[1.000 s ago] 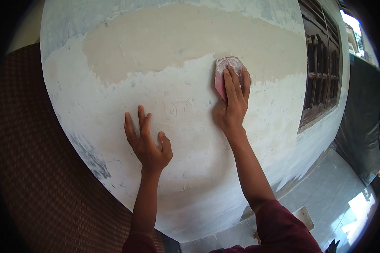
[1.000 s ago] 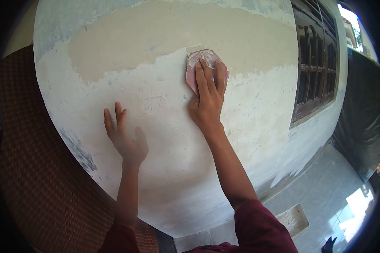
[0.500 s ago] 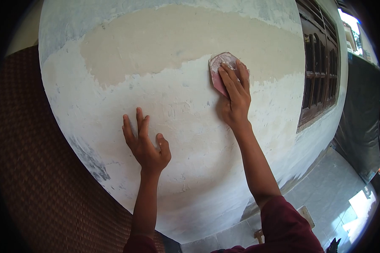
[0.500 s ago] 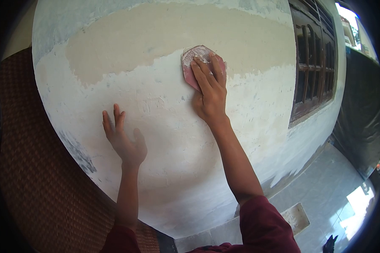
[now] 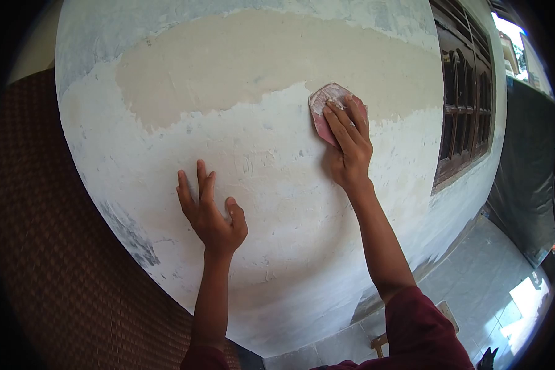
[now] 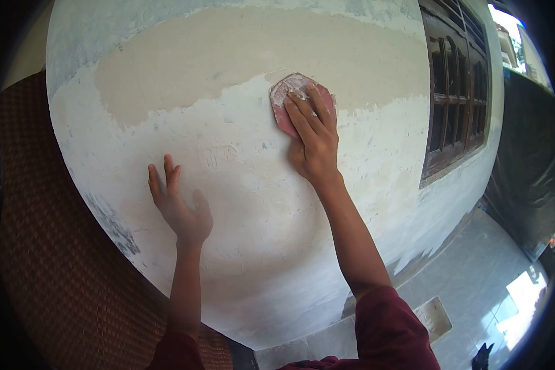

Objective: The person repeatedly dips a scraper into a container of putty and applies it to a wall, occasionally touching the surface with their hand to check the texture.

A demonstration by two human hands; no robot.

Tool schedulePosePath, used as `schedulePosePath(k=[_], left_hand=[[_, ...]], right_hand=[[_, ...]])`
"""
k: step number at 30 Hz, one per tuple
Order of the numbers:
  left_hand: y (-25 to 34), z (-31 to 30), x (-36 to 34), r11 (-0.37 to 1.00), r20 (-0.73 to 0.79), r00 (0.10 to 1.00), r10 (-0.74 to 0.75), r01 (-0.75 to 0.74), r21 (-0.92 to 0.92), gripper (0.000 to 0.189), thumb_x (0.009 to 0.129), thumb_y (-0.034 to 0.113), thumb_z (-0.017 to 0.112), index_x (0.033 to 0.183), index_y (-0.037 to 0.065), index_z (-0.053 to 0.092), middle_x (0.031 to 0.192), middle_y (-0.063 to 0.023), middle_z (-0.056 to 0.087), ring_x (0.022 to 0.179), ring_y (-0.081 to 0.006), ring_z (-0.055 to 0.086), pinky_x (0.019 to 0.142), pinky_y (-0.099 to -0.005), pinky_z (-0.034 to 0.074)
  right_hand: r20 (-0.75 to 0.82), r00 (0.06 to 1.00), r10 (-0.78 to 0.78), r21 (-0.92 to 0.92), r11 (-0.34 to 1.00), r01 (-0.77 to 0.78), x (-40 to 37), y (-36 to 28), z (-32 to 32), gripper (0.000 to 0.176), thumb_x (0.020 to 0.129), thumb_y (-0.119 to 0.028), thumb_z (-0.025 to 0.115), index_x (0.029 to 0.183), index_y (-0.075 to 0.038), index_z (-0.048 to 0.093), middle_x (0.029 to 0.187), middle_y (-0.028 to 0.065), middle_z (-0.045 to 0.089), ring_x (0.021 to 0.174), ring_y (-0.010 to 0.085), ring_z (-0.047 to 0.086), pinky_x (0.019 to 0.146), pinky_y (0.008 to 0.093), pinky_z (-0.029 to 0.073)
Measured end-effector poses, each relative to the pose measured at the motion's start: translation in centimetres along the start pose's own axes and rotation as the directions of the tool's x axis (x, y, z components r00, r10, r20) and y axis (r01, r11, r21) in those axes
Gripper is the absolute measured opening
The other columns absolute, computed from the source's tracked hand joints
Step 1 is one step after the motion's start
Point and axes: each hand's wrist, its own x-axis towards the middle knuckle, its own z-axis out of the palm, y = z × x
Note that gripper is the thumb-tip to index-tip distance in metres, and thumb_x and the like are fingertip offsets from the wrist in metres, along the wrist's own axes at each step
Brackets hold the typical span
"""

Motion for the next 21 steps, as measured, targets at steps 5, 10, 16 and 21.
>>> schedulePosePath(k=[5,10,16,21], left_hand=[[0.0,0.2,0.0,1.0,-0.015,1.0,-0.009,0.009,0.02,0.051,0.093,0.017,0.051,0.141,0.0,0.047,0.157,-0.0238,0.048,0.155,-0.0479,0.022,0.123,-0.0606,0.017],[-0.1,0.2,-0.2,1.0,-0.01,1.0,-0.008,0.008,0.005,0.051,0.093,0.017,0.052,0.141,0.0,0.047,0.157,-0.0237,0.048,0.155,-0.0477,0.021,0.123,-0.0607,0.017],[0.1,0.0,0.0,1.0,-0.01,1.0,0.0,0.0,0.011,0.052,0.093,0.017,0.051,0.142,0.0,0.046,0.157,-0.0239,0.047,0.155,-0.0478,0.022,0.123,-0.0609,0.017],[0.1,0.0,0.0,1.0,0.001,1.0,-0.002,0.002,0.007,0.049,0.098,0.018,0.051,0.143,0.003,0.043,0.16,-0.0233,0.044,0.153,-0.0497,0.022,0.123,-0.0605,0.017]], right_hand=[[-0.056,0.998,-0.029,-0.034,0.999,0.027,0.2,-0.3,0.0,0.055,0.073,0.014,0.054,0.122,0.0,0.074,0.129,0.0136,0.072,0.139,0.0403,0.053,0.113,0.0499,0.046],[0.004,0.994,-0.113,-0.004,0.994,0.113,2.0,0.3,1.1,0.059,0.07,0.015,0.054,0.123,-0.002,0.074,0.129,0.0123,0.072,0.14,0.0373,0.054,0.109,0.0487,0.049],[0.012,0.997,-0.08,-0.022,0.997,0.08,-0.6,1.5,0.2,0.062,0.068,0.017,0.052,0.122,-0.002,0.074,0.128,0.0129,0.072,0.138,0.0362,0.056,0.107,0.0482,0.05],[-0.055,0.998,-0.029,-0.014,0.999,0.029,-0.4,0.7,-0.1,0.062,0.069,0.018,0.051,0.123,-0.001,0.074,0.128,0.014,0.072,0.139,0.0383,0.055,0.107,0.0485,0.05]])
